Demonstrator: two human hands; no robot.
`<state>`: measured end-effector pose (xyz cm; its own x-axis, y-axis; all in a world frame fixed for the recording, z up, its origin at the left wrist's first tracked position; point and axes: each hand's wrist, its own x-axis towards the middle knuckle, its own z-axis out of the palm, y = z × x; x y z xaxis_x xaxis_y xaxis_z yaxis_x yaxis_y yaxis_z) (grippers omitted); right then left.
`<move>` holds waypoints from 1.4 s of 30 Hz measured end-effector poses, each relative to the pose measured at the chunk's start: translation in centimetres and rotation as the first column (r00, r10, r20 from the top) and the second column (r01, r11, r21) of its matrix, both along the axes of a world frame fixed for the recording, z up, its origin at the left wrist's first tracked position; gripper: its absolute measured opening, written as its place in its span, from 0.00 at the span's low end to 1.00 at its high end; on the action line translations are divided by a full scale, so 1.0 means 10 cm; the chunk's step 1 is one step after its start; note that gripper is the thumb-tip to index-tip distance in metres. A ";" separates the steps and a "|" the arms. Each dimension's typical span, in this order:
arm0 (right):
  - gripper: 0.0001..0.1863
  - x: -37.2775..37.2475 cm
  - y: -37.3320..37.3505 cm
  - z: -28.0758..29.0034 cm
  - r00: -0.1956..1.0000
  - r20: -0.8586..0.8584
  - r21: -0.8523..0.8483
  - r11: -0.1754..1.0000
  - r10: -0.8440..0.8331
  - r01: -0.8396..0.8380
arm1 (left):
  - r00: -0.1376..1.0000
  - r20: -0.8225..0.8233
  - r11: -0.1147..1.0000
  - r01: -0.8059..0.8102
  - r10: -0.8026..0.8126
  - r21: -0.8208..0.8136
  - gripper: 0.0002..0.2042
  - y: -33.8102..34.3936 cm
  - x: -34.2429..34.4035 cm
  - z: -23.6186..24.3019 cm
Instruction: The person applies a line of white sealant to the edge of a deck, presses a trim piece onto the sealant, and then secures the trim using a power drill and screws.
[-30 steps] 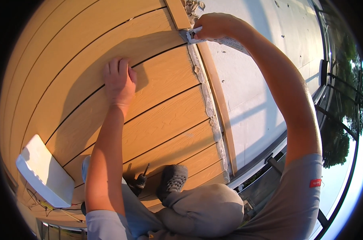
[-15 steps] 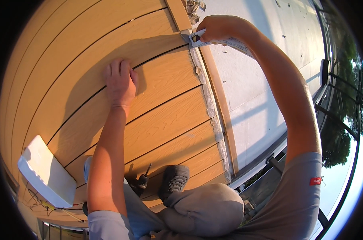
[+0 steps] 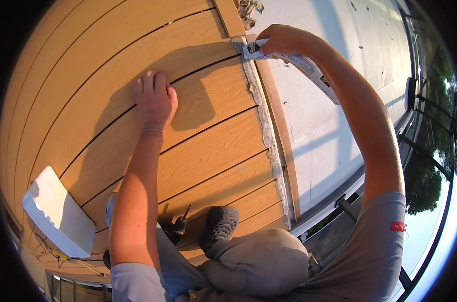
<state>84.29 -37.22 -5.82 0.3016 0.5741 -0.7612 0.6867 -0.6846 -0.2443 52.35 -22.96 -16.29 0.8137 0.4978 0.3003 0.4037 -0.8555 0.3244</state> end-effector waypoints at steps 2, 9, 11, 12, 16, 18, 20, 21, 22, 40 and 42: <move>0.25 -0.01 0.03 0.03 1.000 -0.007 -0.017 1.000 0.003 -0.003 | 1.000 0.011 1.000 0.002 -0.002 -0.006 0.15 0.00 -0.01 -0.01; 0.25 -0.11 0.02 0.07 0.999 0.006 -0.100 0.994 0.049 -0.048 | 1.000 0.017 0.999 0.013 -0.012 -0.044 0.14 0.01 -0.01 -0.02; 0.25 -0.15 -0.02 0.10 0.999 0.005 -0.099 0.994 0.035 -0.034 | 0.999 0.047 0.999 0.021 -0.019 -0.042 0.14 0.00 0.00 0.00; 0.24 -0.16 -0.04 0.10 1.000 0.004 -0.096 0.995 0.022 -0.021 | 0.999 0.048 0.999 0.022 -0.020 -0.044 0.14 0.00 0.00 0.00; 0.24 -0.18 -0.20 0.05 1.000 0.010 -0.105 0.994 0.014 -0.012 | 0.997 0.076 0.998 0.032 -0.028 -0.049 0.15 0.01 0.02 -0.02; 0.24 -0.20 -0.28 0.00 1.000 0.000 -0.043 0.999 -0.010 0.010 | 0.994 0.103 0.998 0.042 -0.037 -0.045 0.16 0.02 0.02 -0.02; 0.24 -0.24 -0.36 0.01 0.999 0.021 -0.019 0.999 -0.033 0.034 | 0.994 0.098 0.996 0.052 -0.045 -0.071 0.15 0.03 0.02 0.00; 0.24 -0.28 -0.39 0.03 0.998 0.041 0.006 0.999 -0.050 0.050 | 0.994 0.098 0.996 0.057 -0.050 -0.072 0.15 0.03 0.02 0.00; 0.24 -0.31 -0.41 0.05 0.998 0.040 0.006 0.998 -0.055 0.055 | 0.994 0.095 0.996 0.055 -0.049 -0.068 0.15 0.03 0.01 0.00; 0.24 -0.68 -0.86 0.13 0.975 0.078 0.001 0.978 -0.206 0.206 | 0.983 0.133 0.992 0.117 -0.122 0.046 0.14 0.11 0.04 -0.10; 0.23 -0.70 -0.95 0.09 0.975 0.060 0.030 0.977 -0.213 0.211 | 0.983 0.135 0.992 0.117 -0.121 0.040 0.13 0.08 0.04 -0.10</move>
<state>77.33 -46.68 -4.94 0.4648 0.5090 -0.7245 0.5408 -0.8111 -0.2228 52.70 -22.12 -17.25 0.8166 0.3883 0.4270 0.2518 -0.9055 0.3417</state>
